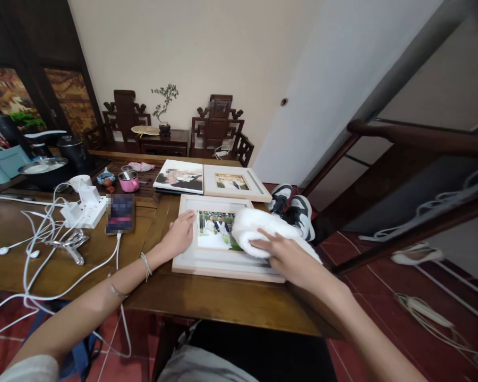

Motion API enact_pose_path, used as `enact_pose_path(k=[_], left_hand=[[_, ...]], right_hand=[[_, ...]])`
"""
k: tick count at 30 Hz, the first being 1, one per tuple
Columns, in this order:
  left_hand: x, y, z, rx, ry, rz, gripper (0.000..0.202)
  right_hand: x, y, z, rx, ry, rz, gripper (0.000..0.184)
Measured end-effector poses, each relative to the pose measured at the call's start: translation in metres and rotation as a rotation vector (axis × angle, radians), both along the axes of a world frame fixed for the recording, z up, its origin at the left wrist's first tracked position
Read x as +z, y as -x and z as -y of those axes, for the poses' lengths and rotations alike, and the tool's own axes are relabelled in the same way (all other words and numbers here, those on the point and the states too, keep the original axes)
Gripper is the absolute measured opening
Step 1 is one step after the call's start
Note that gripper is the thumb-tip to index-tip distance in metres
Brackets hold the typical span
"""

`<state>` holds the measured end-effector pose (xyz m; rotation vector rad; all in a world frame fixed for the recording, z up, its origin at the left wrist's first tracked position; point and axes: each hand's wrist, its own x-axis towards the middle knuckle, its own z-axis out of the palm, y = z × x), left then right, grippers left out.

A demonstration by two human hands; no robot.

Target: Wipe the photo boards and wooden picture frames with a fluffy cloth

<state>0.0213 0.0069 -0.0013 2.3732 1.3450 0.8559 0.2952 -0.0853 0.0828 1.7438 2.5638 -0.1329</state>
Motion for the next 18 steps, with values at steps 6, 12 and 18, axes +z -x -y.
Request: enact_pose_path(k=[6,12,18], left_hand=[[-0.002,0.000,-0.002,0.016,0.011,0.017,0.046],[-0.001,0.000,-0.002,0.020,0.018,0.005,0.044],[-0.001,0.001,-0.002,-0.006,0.020,-0.008,0.044]], right_hand=[[0.001,0.031,0.004,0.126,0.043,-0.048,0.075],[-0.004,0.092,0.031,0.311,-0.023,-0.154,0.071],[0.001,0.052,0.031,0.216,-0.020,-0.086,0.073]])
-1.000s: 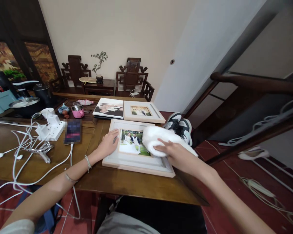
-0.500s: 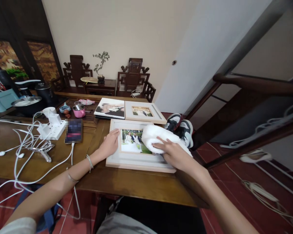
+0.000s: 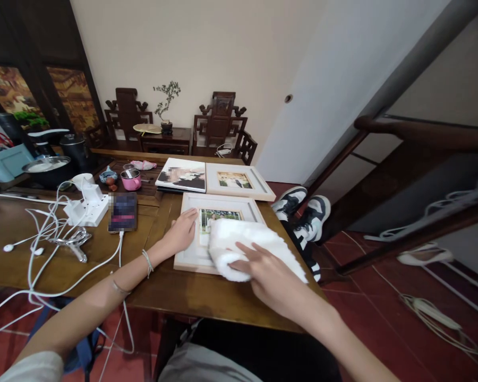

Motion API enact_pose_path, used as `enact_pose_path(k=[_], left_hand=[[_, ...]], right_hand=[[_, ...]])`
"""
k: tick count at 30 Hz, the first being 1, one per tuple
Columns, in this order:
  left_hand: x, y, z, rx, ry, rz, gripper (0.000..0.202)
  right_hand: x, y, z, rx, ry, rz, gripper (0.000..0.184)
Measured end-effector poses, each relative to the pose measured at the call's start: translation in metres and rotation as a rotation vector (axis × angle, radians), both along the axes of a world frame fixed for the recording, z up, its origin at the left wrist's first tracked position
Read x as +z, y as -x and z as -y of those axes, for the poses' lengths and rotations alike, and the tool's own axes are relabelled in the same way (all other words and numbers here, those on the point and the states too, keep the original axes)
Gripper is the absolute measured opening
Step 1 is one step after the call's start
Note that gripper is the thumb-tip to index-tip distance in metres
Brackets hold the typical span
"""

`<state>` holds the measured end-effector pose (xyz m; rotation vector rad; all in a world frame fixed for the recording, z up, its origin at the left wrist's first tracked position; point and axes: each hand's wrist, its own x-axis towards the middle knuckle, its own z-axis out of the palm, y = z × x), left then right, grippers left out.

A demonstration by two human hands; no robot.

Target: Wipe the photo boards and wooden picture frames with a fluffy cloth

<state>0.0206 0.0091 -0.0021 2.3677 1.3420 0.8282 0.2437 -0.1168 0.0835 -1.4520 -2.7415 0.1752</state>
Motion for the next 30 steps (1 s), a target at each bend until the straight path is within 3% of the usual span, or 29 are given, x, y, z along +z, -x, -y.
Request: enact_pose_path(k=[3,6,9,14,17,20,26,28,30], left_hand=[[-0.001,0.000,-0.001,0.000,-0.013,-0.015,0.045],[-0.001,0.001,-0.002,-0.002,-0.026,-0.038,0.045],[0.000,0.001,-0.003,-0.007,-0.026,-0.057,0.044],[0.001,0.003,-0.003,-0.016,-0.034,-0.039,0.043],[0.001,0.004,-0.003,-0.023,-0.042,-0.026,0.043],[-0.001,0.004,-0.003,-0.027,-0.039,-0.023,0.043],[-0.003,0.004,-0.002,-0.019,-0.020,-0.034,0.046],[-0.004,0.004,-0.001,-0.026,-0.024,-0.048,0.047],[-0.004,0.005,-0.001,-0.039,-0.027,-0.064,0.046]], right_hand=[[0.004,-0.033,0.005,-0.105,0.007,0.076,0.072],[0.004,-0.047,0.008,-0.164,-0.001,0.107,0.070],[0.000,-0.034,0.009,-0.141,-0.015,0.096,0.071],[-0.005,0.014,0.009,-0.021,-0.010,0.009,0.070],[-0.002,0.023,0.011,0.034,-0.005,-0.040,0.071],[-0.004,-0.001,0.015,-0.011,-0.005,-0.032,0.074],[-0.018,-0.088,0.013,-0.235,-0.045,0.070,0.065],[-0.013,-0.091,-0.003,-0.263,-0.073,0.085,0.065],[-0.001,-0.072,-0.027,-0.297,-0.110,0.101,0.064]])
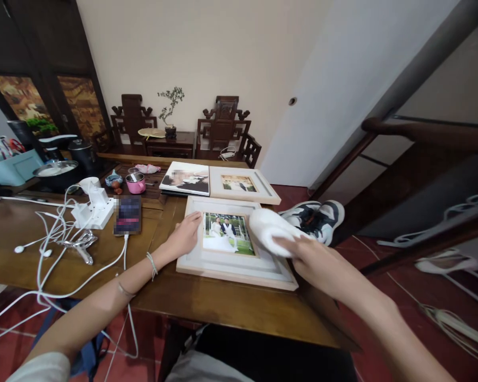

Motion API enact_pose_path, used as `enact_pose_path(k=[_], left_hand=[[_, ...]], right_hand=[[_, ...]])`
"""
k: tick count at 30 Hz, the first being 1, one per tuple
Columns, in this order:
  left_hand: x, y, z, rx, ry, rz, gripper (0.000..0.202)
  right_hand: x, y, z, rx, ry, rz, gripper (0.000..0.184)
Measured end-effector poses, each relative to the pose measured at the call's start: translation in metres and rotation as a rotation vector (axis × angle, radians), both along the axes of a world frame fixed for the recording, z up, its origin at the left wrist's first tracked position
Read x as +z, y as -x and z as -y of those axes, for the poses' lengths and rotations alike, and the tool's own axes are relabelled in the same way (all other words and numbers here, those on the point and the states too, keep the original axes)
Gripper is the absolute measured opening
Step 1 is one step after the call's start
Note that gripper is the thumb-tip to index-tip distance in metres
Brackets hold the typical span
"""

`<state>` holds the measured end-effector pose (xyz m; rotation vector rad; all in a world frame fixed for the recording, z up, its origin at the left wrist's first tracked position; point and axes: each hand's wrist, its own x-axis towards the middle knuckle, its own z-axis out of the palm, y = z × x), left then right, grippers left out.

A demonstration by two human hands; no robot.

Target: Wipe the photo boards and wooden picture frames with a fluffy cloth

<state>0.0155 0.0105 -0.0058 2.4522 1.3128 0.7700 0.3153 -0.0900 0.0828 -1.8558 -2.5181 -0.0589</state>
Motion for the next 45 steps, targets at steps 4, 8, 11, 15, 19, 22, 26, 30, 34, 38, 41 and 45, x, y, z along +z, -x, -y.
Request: enact_pose_path(k=[4,8,11,15,19,22,26,30,34,38,41,45], left_hand=[[0.003,0.001,-0.001,0.013,-0.013,-0.002,0.045],[0.011,0.000,0.000,-0.027,-0.013,0.030,0.043],[0.013,-0.002,0.000,-0.031,0.005,0.049,0.043],[0.005,-0.003,-0.002,0.029,0.011,0.066,0.043],[0.001,-0.002,-0.002,0.031,0.020,0.062,0.043],[0.002,-0.001,-0.001,0.034,0.008,0.051,0.044],[0.001,-0.002,0.000,0.039,-0.004,0.041,0.044],[0.001,-0.002,0.000,0.041,0.004,0.029,0.044],[0.004,-0.002,0.000,0.036,0.003,0.010,0.045],[0.005,0.000,-0.001,0.038,-0.003,-0.003,0.045],[0.002,0.000,-0.003,0.045,-0.010,-0.001,0.045],[-0.001,0.000,-0.003,0.045,-0.015,0.005,0.045]], right_hand=[[0.018,0.075,-0.058,0.128,-0.185,-0.014,0.063],[0.003,0.131,-0.099,0.239,-0.117,0.000,0.066],[-0.009,0.130,-0.107,0.228,-0.036,0.035,0.058],[-0.003,0.081,-0.103,0.070,0.034,0.110,0.056],[0.009,0.041,-0.091,-0.070,0.071,0.176,0.051],[0.008,0.036,-0.064,-0.056,0.067,0.190,0.058],[0.004,0.033,-0.002,0.067,0.107,0.140,0.064],[0.010,0.017,0.029,0.136,0.073,-0.084,0.062],[0.014,0.013,-0.018,0.047,-0.205,-0.109,0.058],[-0.006,0.019,-0.077,0.055,-0.312,0.019,0.056],[-0.023,0.023,-0.079,0.103,-0.265,0.074,0.057],[-0.029,0.029,-0.024,0.163,-0.258,0.121,0.054]])
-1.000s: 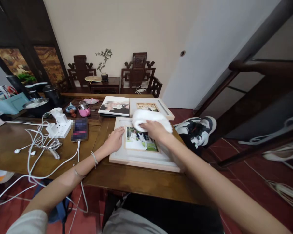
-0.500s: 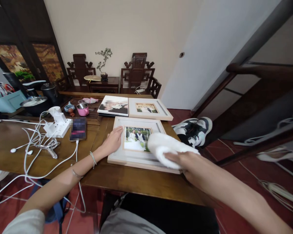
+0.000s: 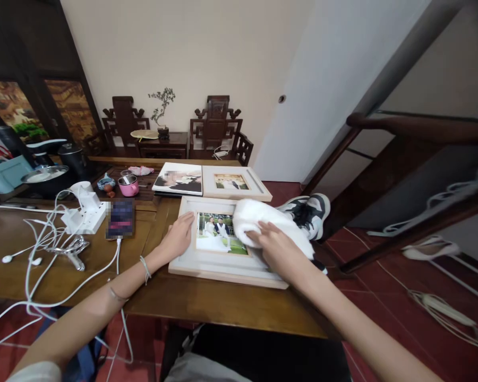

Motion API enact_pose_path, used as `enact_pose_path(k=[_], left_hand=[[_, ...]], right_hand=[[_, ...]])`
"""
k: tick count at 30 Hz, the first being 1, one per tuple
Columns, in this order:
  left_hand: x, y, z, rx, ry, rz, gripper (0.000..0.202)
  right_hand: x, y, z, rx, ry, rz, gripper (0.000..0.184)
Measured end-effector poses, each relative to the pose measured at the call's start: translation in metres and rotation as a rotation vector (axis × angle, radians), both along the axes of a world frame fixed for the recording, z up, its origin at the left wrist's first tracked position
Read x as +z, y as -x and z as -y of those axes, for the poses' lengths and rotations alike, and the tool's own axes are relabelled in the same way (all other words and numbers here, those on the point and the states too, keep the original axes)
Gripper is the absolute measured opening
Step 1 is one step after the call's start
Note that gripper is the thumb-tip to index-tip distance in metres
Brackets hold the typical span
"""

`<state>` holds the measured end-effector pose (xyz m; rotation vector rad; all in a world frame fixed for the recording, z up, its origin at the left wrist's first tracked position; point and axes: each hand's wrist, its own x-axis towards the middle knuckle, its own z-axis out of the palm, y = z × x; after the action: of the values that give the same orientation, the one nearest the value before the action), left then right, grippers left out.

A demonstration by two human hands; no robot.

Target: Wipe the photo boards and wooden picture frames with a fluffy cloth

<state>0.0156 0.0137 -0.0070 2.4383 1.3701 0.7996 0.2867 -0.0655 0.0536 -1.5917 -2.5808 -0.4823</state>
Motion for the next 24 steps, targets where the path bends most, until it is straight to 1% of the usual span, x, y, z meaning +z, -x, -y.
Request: enact_pose_path(k=[3,5,6,8,10,12,14,16,17,19,22,24], left_hand=[[-0.001,-0.001,0.001,0.006,-0.004,0.008,0.044],[0.000,-0.001,0.002,0.002,-0.008,0.013,0.044],[0.000,-0.001,0.002,-0.003,-0.010,0.014,0.044],[0.001,0.000,0.002,-0.016,-0.009,0.010,0.044],[0.002,0.001,0.001,-0.033,-0.013,-0.005,0.044],[0.002,0.002,0.000,-0.042,-0.021,-0.013,0.044],[0.001,0.002,-0.001,-0.038,-0.026,-0.008,0.044],[-0.001,0.002,-0.002,-0.029,-0.025,0.002,0.044],[-0.002,0.002,-0.002,-0.026,-0.026,0.009,0.044],[-0.003,0.002,-0.002,-0.025,-0.032,0.027,0.044],[-0.003,0.002,0.000,-0.027,-0.022,0.040,0.045],[-0.001,0.001,0.002,-0.025,-0.010,0.036,0.044]], right_hand=[[0.004,0.002,0.047,0.052,0.064,0.029,0.060],[0.007,0.002,0.061,0.069,0.136,0.020,0.064],[0.009,0.003,0.060,0.052,0.170,0.005,0.065],[0.011,0.006,0.042,-0.028,0.208,-0.031,0.065],[0.013,0.012,0.009,-0.124,0.197,-0.054,0.058],[0.015,0.017,-0.028,-0.189,0.152,-0.062,0.052],[0.014,0.020,-0.057,-0.208,0.106,-0.066,0.050],[0.011,0.019,-0.068,-0.181,0.096,-0.061,0.050],[0.010,0.017,-0.065,-0.157,0.100,-0.054,0.049],[0.008,0.013,-0.044,-0.093,0.111,-0.042,0.050],[0.011,0.004,0.013,0.010,0.178,-0.054,0.056],[0.017,0.002,0.049,0.044,0.274,-0.085,0.062]])
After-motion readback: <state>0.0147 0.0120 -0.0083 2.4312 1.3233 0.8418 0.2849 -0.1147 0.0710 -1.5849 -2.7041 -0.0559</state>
